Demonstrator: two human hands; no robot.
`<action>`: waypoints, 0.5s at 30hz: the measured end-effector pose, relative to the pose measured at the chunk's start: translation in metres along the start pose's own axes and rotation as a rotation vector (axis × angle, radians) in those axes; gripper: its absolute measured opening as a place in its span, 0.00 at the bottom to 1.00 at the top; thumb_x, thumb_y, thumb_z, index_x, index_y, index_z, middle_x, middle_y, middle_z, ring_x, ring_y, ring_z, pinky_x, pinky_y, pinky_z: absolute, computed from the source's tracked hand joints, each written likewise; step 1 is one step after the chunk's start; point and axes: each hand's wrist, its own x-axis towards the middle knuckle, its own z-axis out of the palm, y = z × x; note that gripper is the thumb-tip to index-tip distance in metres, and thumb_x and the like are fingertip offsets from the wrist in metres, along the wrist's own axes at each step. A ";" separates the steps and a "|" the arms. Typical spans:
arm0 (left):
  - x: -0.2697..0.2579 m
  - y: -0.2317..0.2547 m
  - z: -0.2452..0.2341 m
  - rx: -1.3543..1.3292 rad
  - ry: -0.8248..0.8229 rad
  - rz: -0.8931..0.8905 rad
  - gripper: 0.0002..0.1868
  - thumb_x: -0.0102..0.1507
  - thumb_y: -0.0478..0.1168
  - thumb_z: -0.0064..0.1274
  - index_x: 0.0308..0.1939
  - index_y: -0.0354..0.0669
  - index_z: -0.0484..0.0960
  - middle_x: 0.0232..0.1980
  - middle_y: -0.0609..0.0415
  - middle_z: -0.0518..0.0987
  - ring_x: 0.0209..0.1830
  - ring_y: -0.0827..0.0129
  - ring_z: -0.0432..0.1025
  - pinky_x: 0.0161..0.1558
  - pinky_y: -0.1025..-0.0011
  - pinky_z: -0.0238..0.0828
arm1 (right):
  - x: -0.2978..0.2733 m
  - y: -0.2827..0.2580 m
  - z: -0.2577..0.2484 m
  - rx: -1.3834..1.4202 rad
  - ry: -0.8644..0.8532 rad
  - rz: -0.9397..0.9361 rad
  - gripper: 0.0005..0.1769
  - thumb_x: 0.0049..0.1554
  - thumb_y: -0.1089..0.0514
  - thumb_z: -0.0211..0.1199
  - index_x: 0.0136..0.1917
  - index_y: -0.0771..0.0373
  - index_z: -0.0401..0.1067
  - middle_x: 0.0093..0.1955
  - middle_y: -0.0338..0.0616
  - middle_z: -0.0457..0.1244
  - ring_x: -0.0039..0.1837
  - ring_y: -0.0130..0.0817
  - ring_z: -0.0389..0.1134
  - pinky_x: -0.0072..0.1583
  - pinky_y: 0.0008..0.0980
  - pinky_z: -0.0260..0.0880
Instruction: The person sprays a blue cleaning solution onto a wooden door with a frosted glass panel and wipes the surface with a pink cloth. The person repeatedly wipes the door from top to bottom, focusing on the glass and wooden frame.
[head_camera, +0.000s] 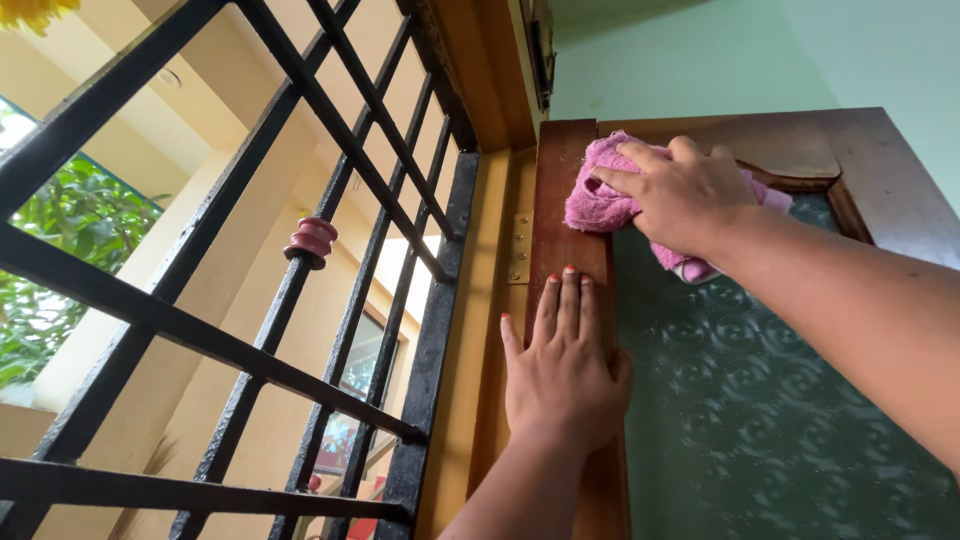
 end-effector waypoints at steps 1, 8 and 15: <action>-0.001 -0.001 0.001 0.001 0.010 0.003 0.44 0.63 0.56 0.42 0.79 0.44 0.44 0.83 0.55 0.42 0.83 0.65 0.34 0.73 0.38 0.28 | 0.003 -0.001 0.002 0.014 -0.015 0.008 0.39 0.54 0.50 0.64 0.75 0.24 0.60 0.82 0.28 0.51 0.70 0.42 0.62 0.62 0.50 0.67; -0.002 -0.001 -0.001 -0.003 0.028 0.004 0.45 0.62 0.56 0.42 0.78 0.44 0.45 0.86 0.54 0.42 0.82 0.65 0.35 0.72 0.38 0.29 | 0.001 0.007 0.008 0.030 -0.062 0.039 0.36 0.54 0.48 0.64 0.74 0.26 0.62 0.81 0.28 0.50 0.70 0.43 0.60 0.63 0.55 0.65; -0.002 0.001 -0.004 -0.012 -0.013 -0.016 0.45 0.63 0.57 0.41 0.79 0.47 0.44 0.86 0.57 0.41 0.83 0.67 0.34 0.72 0.37 0.28 | -0.008 0.021 0.010 0.041 -0.113 0.093 0.34 0.55 0.54 0.60 0.72 0.25 0.66 0.80 0.28 0.53 0.69 0.42 0.60 0.64 0.55 0.64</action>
